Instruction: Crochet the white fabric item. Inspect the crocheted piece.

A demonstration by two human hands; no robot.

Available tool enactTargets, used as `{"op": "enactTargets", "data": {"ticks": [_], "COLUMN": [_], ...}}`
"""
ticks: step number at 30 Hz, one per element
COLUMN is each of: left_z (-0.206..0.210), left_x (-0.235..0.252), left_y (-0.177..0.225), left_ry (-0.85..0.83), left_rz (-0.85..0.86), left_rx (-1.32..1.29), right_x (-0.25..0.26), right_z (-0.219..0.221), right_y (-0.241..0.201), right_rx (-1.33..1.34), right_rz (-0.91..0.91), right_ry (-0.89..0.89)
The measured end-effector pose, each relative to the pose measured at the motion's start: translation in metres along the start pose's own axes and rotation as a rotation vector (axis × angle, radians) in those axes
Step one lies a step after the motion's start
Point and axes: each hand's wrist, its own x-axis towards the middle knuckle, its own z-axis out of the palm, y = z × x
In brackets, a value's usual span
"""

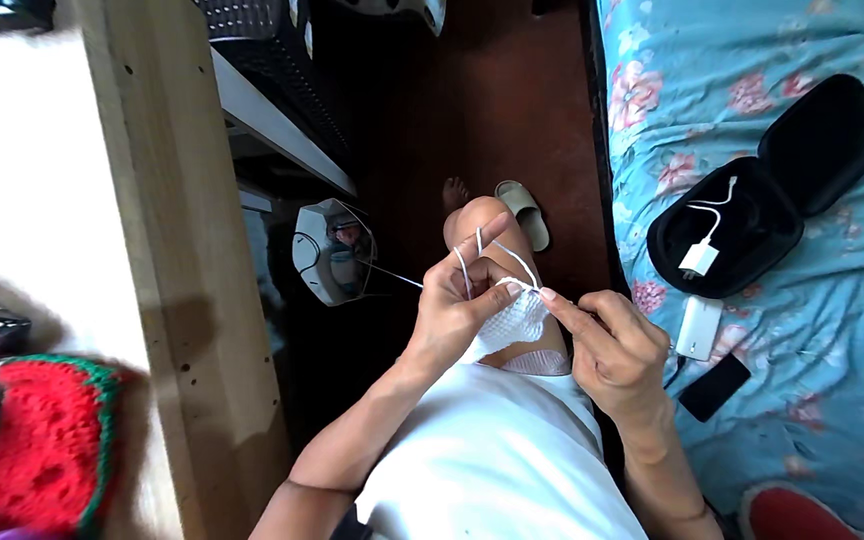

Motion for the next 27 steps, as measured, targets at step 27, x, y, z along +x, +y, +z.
{"op": "enactTargets", "data": {"ticks": [27], "left_z": [0.035], "left_x": [-0.02], "left_y": [-0.044], "left_ry": [0.159], "left_rz": [0.379], "left_rx": [-0.004], "right_x": [0.013], "right_z": [0.007], "right_y": [-0.019], "right_rx": [1.001], "right_rz": [0.547], "right_ry": [0.084]}}
